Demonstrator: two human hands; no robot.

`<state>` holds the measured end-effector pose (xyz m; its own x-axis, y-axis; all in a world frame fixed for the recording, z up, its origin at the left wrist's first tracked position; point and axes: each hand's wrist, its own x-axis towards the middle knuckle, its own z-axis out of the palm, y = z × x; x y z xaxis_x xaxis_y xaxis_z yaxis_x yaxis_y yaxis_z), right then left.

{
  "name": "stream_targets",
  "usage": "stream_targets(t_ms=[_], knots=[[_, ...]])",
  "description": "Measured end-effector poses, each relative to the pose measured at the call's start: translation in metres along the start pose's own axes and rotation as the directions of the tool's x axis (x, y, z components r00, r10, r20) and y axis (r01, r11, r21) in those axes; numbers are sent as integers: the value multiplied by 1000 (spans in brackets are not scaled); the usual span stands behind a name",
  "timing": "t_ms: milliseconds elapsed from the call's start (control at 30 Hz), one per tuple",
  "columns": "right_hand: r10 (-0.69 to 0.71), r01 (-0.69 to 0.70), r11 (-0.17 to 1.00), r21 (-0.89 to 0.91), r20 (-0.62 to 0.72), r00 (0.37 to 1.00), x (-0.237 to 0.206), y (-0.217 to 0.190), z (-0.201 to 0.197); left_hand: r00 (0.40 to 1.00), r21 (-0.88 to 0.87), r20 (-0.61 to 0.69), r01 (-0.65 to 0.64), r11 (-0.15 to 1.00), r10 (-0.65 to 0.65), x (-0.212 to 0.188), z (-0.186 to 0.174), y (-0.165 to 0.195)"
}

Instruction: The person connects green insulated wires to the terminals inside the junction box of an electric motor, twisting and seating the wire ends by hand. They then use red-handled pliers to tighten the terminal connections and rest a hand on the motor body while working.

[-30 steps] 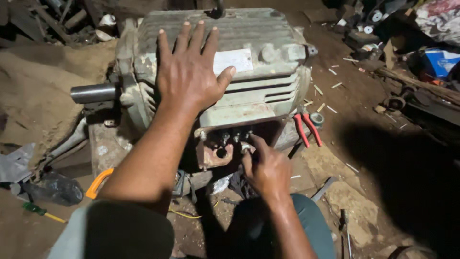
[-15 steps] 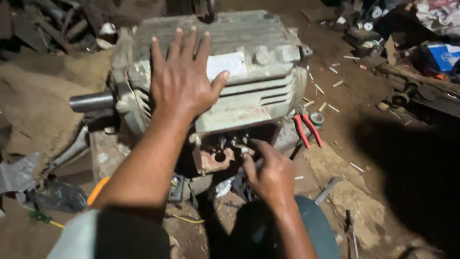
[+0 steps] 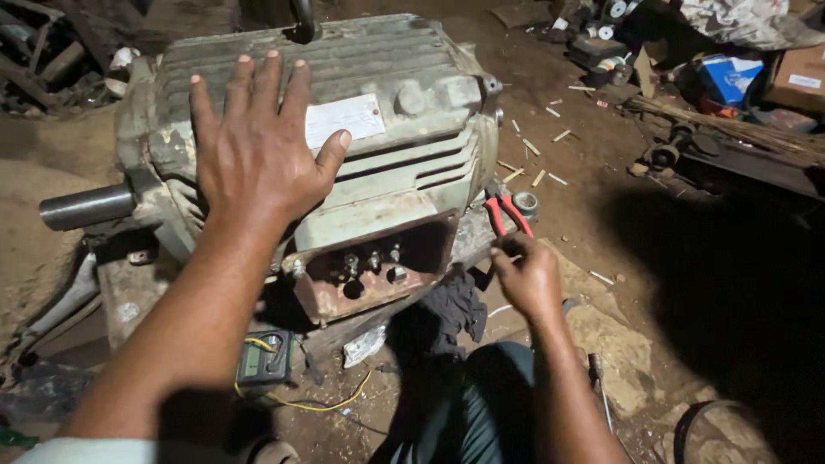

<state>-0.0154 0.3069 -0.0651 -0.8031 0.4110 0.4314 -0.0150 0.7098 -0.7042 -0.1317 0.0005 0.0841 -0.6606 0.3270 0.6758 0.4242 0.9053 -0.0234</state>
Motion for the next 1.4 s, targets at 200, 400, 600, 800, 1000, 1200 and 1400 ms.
stream_targets(t_ms=[200,400,600,800,1000,1200,1400], knots=[[-64,123,941,-314,191,980,57,4,7,998,21,-52,-35,999,36,-2,1,-2],[26,141,802,-580,270,963,93,-31,25,998,26,-57,-32,999,33,-6,-2,-3],[-105,230,771,-595,237,966,99,-34,41,998,31,-61,-33,999,35,-5,-5,-3],[-77,128,932,-339,159,984,91,-16,34,996,41,-76,-32,999,35,-3,-7,-2],[172,-131,952,275,-130,977,-26,-7,30,997,13,-78,-12,1000,13,-4,-4,-2],[-165,176,900,399,-63,984,-82,-61,42,995,-6,-102,-19,1000,18,-1,-4,0],[-223,261,892,369,-143,964,-71,-111,61,995,-9,-98,-4,1000,3,-2,-8,4]])
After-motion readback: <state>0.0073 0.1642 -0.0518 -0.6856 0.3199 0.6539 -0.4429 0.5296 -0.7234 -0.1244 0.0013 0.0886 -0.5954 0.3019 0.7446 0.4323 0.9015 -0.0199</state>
